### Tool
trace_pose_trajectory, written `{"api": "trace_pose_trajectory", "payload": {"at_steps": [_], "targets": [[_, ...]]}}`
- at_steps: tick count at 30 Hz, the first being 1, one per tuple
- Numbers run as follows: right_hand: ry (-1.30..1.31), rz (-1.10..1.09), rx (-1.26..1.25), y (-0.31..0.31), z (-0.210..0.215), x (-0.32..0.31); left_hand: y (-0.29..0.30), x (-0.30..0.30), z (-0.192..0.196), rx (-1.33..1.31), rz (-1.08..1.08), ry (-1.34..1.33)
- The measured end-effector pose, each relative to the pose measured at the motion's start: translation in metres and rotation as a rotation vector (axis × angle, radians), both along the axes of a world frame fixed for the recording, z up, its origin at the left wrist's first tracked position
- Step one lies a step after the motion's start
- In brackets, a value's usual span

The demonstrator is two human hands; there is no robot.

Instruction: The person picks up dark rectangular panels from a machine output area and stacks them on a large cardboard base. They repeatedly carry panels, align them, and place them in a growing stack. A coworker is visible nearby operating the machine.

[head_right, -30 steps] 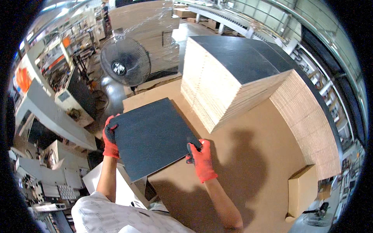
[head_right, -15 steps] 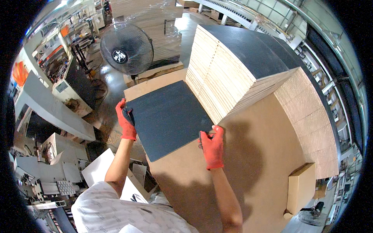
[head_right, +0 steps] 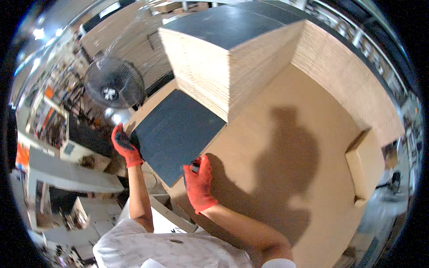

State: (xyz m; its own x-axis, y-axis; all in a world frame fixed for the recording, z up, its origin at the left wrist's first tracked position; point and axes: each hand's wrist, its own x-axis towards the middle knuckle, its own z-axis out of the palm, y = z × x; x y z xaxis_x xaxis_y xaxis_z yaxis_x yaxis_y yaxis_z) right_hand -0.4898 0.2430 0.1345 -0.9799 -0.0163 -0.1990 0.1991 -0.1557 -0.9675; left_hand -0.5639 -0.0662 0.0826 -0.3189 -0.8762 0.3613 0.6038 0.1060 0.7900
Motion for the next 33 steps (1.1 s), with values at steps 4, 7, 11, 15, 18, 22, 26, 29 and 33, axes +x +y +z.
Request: {"api": "trace_pose_trajectory", "payload": {"at_steps": [4, 7, 11, 15, 18, 22, 26, 29, 33], "targets": [[0.055, -0.133, -0.03, -0.008, -0.014, -0.02, -0.006, -0.006, 0.009, -0.062, -0.281, -0.088], [-0.023, -0.133, 0.0, -0.016, -0.006, -0.02, -0.024, -0.002, 0.024, -0.062, -0.616, -0.222], [0.003, -0.125, 0.055, -0.018, -0.015, -0.017, -0.022, 0.004, 0.056, -0.261, -0.859, -0.574], [0.031, -0.145, 0.084, -0.014, -0.018, -0.021, -0.013, -0.042, 0.083, -0.616, -0.947, -1.026], [0.002, -0.18, 0.246, -0.012, -0.008, -0.039, 0.002, -0.092, 0.089, -0.641, -1.125, -0.985], [-0.07, -0.202, 0.35, -0.022, -0.005, -0.047, 0.012, -0.161, 0.074, -0.652, -1.256, -0.894], [0.073, -0.378, 0.339, -0.013, -0.014, -0.06, 0.038, -0.196, 0.074, -0.678, -1.273, -0.89], [0.109, -0.373, 0.3, 0.013, -0.016, -0.089, 0.03, -0.204, 0.069, -0.608, -1.24, -0.919], [0.083, -0.175, 0.402, 0.032, -0.012, -0.117, 0.028, -0.21, 0.059, -0.51, -1.263, -0.885]]}}
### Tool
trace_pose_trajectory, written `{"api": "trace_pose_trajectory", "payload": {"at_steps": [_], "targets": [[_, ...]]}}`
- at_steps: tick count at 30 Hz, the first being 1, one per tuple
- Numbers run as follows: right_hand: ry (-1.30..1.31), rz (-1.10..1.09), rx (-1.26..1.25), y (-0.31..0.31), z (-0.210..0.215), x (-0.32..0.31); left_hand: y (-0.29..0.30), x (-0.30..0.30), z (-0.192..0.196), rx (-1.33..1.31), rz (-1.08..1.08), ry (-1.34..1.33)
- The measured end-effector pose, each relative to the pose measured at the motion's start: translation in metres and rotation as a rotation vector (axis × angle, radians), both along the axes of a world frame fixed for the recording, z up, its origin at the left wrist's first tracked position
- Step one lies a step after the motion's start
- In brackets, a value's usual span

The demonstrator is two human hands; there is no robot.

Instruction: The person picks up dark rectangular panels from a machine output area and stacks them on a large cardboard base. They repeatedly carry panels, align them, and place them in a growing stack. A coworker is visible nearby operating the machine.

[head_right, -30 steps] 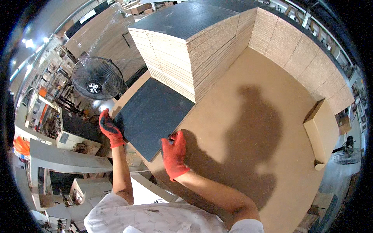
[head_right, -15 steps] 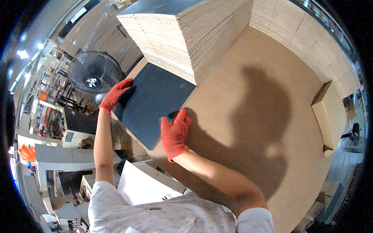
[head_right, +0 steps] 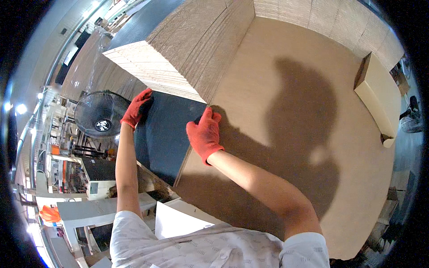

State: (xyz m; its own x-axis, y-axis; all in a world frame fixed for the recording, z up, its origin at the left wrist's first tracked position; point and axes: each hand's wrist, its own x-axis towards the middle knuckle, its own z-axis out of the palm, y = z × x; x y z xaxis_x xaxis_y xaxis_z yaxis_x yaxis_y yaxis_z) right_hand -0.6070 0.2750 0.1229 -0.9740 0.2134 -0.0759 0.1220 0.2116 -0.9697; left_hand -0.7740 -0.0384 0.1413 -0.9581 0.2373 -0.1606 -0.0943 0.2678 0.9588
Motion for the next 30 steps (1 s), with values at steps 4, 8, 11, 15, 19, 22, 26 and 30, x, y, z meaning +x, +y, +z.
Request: {"api": "trace_pose_trajectory", "payload": {"at_steps": [4, 8, 11, 15, 19, 22, 26, 30], "targets": [[-0.029, -0.034, 0.06, -0.004, 0.007, -0.001, -0.011, -0.003, -0.009, 0.025, 0.012, -0.001], [0.016, -0.014, 0.15, -0.002, 0.001, 0.002, -0.009, 0.002, -0.009, 0.034, 0.025, 0.033], [0.089, -0.001, 0.157, 0.004, -0.008, 0.001, 0.004, 0.001, -0.004, 0.003, -0.001, 0.058], [0.143, 0.019, 0.134, 0.004, -0.014, 0.0, -0.009, 0.001, -0.012, -0.038, 0.017, 0.104], [0.157, 0.054, 0.109, 0.01, -0.015, -0.003, -0.001, 0.002, -0.011, -0.049, 0.019, 0.148], [0.165, 0.031, -0.01, 0.012, -0.018, -0.003, 0.02, 0.003, -0.002, -0.087, 0.259, 0.444], [0.149, 0.001, -0.156, 0.019, -0.023, -0.009, 0.09, 0.013, 0.029, 0.227, 0.807, 1.015], [0.163, -0.029, -0.146, 0.018, -0.029, -0.01, 0.178, 0.017, 0.082, 0.613, 0.774, 1.066]]}}
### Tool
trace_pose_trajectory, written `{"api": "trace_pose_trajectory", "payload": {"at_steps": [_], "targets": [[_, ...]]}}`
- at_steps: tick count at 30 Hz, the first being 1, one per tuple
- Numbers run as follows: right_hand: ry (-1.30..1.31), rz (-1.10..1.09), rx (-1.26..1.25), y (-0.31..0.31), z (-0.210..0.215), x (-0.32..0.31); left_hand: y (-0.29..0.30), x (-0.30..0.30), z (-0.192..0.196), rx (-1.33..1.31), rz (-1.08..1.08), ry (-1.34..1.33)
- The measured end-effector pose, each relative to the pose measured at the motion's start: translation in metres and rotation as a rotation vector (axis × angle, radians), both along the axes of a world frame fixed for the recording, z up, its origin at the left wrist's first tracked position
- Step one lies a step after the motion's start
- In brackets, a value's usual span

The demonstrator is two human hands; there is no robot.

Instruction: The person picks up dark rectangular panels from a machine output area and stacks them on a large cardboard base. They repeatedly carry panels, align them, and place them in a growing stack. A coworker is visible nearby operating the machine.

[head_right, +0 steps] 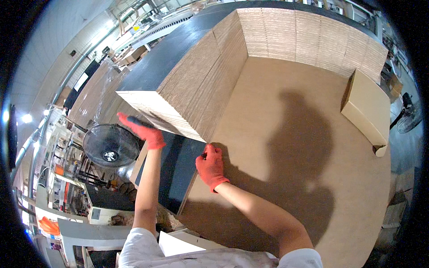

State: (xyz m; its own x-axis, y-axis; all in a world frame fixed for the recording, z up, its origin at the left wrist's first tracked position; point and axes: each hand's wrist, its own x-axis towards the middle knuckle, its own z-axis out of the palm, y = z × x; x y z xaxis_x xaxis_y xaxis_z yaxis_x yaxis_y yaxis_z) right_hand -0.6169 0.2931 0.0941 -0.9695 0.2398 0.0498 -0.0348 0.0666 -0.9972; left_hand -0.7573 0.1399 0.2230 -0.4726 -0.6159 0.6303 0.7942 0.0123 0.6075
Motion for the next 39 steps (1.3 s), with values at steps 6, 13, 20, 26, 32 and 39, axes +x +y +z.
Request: {"api": "trace_pose_trajectory", "payload": {"at_steps": [6, 13, 20, 26, 32, 39], "targets": [[0.034, 0.013, 0.035, 0.0, 0.011, 0.007, 0.021, -0.018, -0.007, -0.29, 0.174, -0.07], [0.138, -0.118, -0.027, 0.025, 0.004, -0.023, -0.106, -0.085, 0.0, 0.019, -0.348, -0.137], [0.559, -0.324, 0.206, 0.061, 0.078, -0.153, -0.201, -0.192, -0.01, -0.01, -1.368, -0.329], [0.47, -0.423, 0.282, 0.052, 0.091, -0.223, -0.233, -0.267, -0.045, -0.289, -1.681, -0.106], [0.375, -0.368, -0.078, 0.042, 0.108, -0.206, -0.241, -0.271, -0.043, -0.211, -1.602, -0.157], [0.465, -0.451, 0.292, 0.047, 0.094, -0.213, -0.242, -0.277, -0.045, -0.176, -1.576, -0.171]]}}
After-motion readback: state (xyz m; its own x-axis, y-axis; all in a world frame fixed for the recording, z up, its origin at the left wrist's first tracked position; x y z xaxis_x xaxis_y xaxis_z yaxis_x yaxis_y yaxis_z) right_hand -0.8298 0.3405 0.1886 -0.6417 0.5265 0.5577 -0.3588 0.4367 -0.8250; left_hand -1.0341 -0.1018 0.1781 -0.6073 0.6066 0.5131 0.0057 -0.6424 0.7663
